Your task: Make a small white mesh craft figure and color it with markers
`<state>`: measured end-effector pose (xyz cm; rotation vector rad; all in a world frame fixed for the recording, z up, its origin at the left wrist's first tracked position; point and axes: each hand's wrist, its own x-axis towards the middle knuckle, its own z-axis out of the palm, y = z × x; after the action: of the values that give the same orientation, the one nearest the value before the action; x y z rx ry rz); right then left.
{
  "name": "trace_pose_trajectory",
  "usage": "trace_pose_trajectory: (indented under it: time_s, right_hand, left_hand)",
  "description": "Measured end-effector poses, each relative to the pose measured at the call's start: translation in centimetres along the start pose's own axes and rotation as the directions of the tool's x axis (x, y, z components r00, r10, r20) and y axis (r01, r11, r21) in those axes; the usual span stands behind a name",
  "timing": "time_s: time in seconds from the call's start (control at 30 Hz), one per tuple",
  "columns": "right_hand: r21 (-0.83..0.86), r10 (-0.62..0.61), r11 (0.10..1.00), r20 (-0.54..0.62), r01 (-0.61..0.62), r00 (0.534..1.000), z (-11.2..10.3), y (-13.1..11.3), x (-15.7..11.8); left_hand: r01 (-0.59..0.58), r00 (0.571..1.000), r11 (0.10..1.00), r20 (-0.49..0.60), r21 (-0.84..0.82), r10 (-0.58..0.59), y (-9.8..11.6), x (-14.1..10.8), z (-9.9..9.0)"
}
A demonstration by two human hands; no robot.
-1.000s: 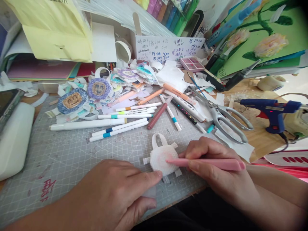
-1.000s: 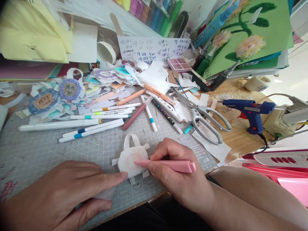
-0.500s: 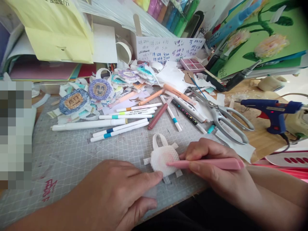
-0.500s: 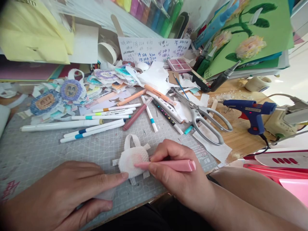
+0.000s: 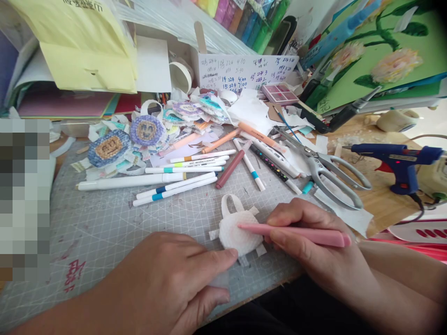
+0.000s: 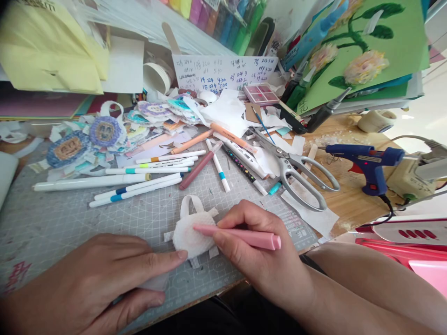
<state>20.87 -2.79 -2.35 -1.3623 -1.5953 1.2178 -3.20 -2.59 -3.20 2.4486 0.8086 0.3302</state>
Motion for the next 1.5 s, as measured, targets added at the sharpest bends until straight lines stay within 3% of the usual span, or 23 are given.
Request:
trace_pose_trajectory:
  time_s: [0.77,1.07,1.5]
  right_hand:
    - [-0.056,-0.012,0.998,0.042,0.015,0.999,0.0,0.1,0.0]
    - [-0.043,0.011,0.999,0.030,-0.010,0.999,0.0,0.3,0.2]
    - [-0.061,-0.022,0.998,0.034,0.024,0.999,0.4,-0.1,0.1]
  left_hand:
    - [-0.001,0.999,1.000,0.053,0.000,0.001,0.4,0.1,-0.6]
    - [-0.004,1.000,1.000,0.016,-0.013,0.004,0.1,0.1,-0.3]
    - [0.036,0.996,0.999,0.082,0.036,-0.039,0.9,0.9,-1.3]
